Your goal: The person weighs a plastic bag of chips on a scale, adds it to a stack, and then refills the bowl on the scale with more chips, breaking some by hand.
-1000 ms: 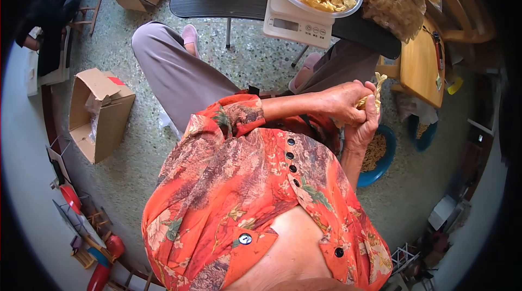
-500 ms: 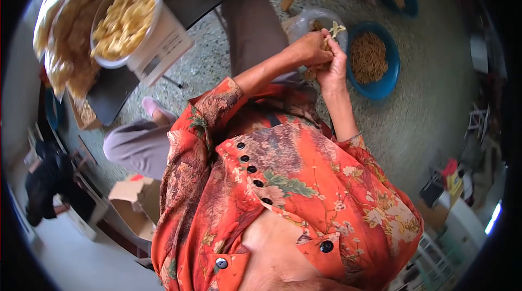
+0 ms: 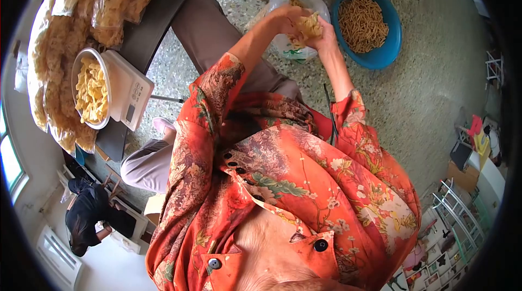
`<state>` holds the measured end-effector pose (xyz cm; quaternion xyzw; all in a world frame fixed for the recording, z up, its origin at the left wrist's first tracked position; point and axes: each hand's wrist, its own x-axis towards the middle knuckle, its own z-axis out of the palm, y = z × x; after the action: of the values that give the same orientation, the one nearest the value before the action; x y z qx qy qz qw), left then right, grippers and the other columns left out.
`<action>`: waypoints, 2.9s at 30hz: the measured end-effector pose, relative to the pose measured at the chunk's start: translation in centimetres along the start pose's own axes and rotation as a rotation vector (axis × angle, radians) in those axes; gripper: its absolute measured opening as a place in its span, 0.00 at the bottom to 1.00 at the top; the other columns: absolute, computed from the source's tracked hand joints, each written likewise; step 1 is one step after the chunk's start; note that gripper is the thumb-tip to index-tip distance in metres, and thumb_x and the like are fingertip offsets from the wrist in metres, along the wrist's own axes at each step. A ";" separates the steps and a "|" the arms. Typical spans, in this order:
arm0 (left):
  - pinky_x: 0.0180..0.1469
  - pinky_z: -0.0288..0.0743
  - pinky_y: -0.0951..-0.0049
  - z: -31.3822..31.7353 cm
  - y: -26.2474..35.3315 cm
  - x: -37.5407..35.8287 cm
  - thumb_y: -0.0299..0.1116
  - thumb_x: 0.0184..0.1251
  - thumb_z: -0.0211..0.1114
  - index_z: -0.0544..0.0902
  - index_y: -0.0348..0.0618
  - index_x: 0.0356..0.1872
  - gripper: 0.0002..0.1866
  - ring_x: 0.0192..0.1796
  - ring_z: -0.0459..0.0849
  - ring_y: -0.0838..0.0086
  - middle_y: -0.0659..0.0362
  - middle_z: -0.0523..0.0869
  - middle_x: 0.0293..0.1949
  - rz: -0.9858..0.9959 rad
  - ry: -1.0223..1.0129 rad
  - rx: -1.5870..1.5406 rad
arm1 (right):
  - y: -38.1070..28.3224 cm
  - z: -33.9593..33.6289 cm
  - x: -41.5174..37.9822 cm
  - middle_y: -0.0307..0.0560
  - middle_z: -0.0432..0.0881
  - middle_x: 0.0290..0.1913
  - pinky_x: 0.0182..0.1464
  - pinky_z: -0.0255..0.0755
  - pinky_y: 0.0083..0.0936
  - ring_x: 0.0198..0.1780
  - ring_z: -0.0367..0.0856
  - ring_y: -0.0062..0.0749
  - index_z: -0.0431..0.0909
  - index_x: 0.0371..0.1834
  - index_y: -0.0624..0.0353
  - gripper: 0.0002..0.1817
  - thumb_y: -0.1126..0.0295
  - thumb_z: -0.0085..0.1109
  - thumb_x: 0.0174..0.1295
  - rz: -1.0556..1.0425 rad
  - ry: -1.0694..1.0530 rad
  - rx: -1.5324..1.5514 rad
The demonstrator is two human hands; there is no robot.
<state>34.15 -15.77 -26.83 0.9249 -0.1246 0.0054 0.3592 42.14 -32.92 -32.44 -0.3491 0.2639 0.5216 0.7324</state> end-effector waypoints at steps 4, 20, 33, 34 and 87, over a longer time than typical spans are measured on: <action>0.72 0.70 0.49 3.9 -5.7 1.3 0.31 0.71 0.66 0.70 0.27 0.68 0.29 0.68 0.77 0.55 0.40 0.78 0.63 -0.433 -0.137 -0.702 | -0.4 -1.4 1.4 0.57 0.72 0.70 0.66 0.70 0.58 0.69 0.72 0.55 0.66 0.72 0.62 0.27 0.57 0.42 0.77 -0.126 -0.086 0.021; 0.40 0.79 0.70 -1.0 7.2 -1.7 0.30 0.72 0.65 0.86 0.37 0.46 0.09 0.35 0.85 0.76 0.61 0.87 0.32 -0.063 0.421 -0.744 | 1.9 -3.8 1.6 0.48 0.83 0.56 0.54 0.79 0.35 0.55 0.81 0.34 0.75 0.64 0.54 0.19 0.60 0.48 0.77 -0.203 -0.260 0.064; 0.67 0.68 0.59 -24.1 37.6 -31.2 0.38 0.73 0.59 0.86 0.45 0.47 0.12 0.51 0.85 0.67 0.55 0.89 0.44 -0.240 1.476 0.242 | -2.8 32.5 -25.9 0.42 0.79 0.41 0.52 0.72 0.46 0.46 0.75 0.39 0.77 0.37 0.55 0.27 0.40 0.63 0.63 -1.482 -1.252 -0.608; 0.75 0.60 0.54 -25.0 40.9 -33.5 0.43 0.78 0.60 0.87 0.57 0.45 0.09 0.48 0.87 0.73 0.64 0.90 0.42 0.073 1.438 0.205 | -3.1 34.9 -30.0 0.22 0.76 0.31 0.49 0.70 0.29 0.29 0.68 0.17 0.74 0.41 0.37 0.18 0.42 0.42 0.77 -1.290 -1.677 -0.613; 0.76 0.50 0.47 -21.8 48.4 -33.1 0.36 0.70 0.67 0.70 0.53 0.59 0.20 0.61 0.67 0.68 0.58 0.73 0.56 0.506 1.325 1.475 | 13.9 42.9 -41.6 0.28 0.79 0.39 0.57 0.61 0.40 0.36 0.69 0.24 0.80 0.49 0.44 0.20 0.45 0.64 0.61 -1.813 -2.068 0.066</action>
<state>-7.51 -28.21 18.14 0.6735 -0.0584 0.6665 -0.3143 16.77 -20.32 22.00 0.1635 -0.7024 -0.1210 0.6821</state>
